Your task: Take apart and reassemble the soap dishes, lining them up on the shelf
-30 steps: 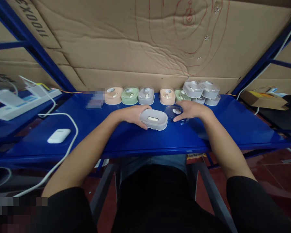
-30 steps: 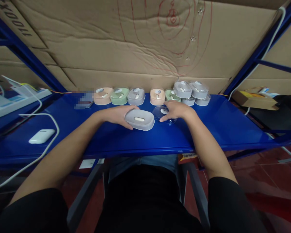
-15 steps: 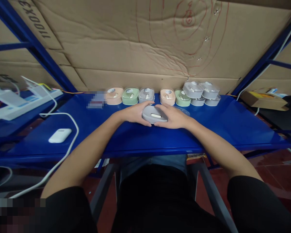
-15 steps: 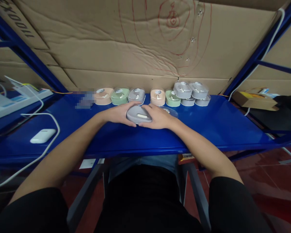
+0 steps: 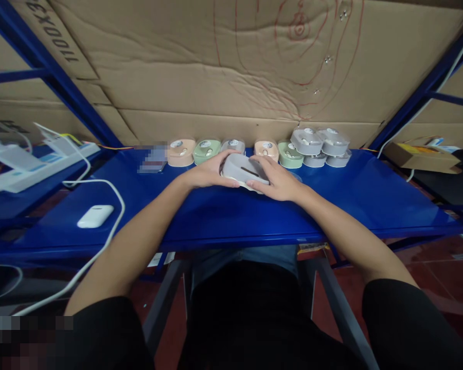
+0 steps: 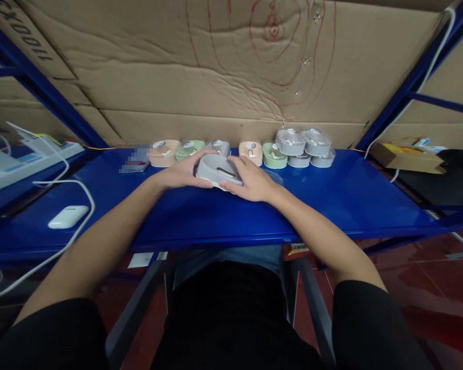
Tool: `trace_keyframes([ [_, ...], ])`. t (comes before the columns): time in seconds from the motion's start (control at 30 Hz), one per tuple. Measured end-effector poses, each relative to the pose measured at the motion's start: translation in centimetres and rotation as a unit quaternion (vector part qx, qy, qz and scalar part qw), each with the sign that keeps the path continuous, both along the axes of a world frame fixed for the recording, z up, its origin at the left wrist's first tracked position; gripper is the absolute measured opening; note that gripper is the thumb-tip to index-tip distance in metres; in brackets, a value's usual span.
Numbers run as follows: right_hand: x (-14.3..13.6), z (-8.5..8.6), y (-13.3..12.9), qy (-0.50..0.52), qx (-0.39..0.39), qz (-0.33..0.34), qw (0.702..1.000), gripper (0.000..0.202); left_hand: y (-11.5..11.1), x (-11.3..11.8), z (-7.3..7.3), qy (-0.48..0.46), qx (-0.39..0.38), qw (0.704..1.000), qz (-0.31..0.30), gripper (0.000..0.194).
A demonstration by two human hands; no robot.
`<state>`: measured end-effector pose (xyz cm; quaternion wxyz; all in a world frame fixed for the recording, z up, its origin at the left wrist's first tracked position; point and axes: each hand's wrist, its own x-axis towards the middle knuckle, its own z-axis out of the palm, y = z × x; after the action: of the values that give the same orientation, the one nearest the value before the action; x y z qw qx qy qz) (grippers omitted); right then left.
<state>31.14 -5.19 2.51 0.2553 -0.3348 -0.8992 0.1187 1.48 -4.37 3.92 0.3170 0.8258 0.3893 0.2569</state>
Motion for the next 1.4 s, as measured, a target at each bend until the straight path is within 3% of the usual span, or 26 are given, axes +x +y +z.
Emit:
trace_keyframes([
  [0.13, 0.8, 0.8, 0.2, 0.036, 0.017, 0.003, 0.999, 0.089, 0.8, -0.9, -0.1, 0.031, 0.011, 0.999, -0.019, 0.123],
  [0.37, 1.4, 1.8, -0.8, -0.039, -0.069, 0.112, 0.991, 0.11, 2.3, -2.9, -1.0, 0.214, 0.056, 0.973, 0.064, 0.102],
  [0.6, 0.6, 1.1, -0.7, -0.109, -0.069, 0.097, 0.987, 0.118, 2.5, -2.5, -1.4, 0.252, 0.052, 0.964, 0.073, 0.101],
  [0.67, 1.3, 1.7, -0.1, -0.086, -0.053, 0.07, 0.992, 0.096, 2.5, -2.6, -1.4, 0.254, 0.052, 0.963, 0.078, 0.108],
  [0.77, 2.9, 2.7, 1.0, -0.1, -0.009, -0.044, 0.994, 0.066, 2.4, -2.7, -1.3, 0.261, 0.052, 0.961, 0.077, 0.115],
  [0.87, 4.3, 3.3, 2.0, -0.22, -0.046, -0.143, 0.964, 0.066, 2.2, -2.6, -1.0, 0.266, 0.044, 0.96, 0.079, 0.122],
  [0.97, 5.0, 3.3, 2.7, -0.301, -0.113, -0.154, 0.934, 0.077, 2.0, -2.4, -0.8, 0.265, 0.033, 0.96, 0.079, 0.128],
  [1.13, 5.0, 3.4, 2.6, -0.235, -0.052, -0.166, 0.956, 0.086, 2.4, -2.6, -1.1, 0.255, 0.034, 0.964, 0.071, 0.121],
  [1.2, 4.7, 3.5, 2.1, -0.15, -0.015, -0.131, 0.98, 0.095, 2.6, -2.7, -1.4, 0.245, 0.048, 0.966, 0.062, 0.111],
  [1.27, 3.8, 3.4, 1.2, -0.074, 0.005, -0.045, 0.996, 0.099, 2.8, -2.8, -1.6, 0.233, 0.064, 0.969, 0.055, 0.102],
  [1.4, 1.3, 2.4, -1.1, -0.039, 0.008, 0.09, 0.995, 0.097, 2.8, -2.7, -1.6, 0.237, 0.053, 0.969, 0.052, 0.093],
])
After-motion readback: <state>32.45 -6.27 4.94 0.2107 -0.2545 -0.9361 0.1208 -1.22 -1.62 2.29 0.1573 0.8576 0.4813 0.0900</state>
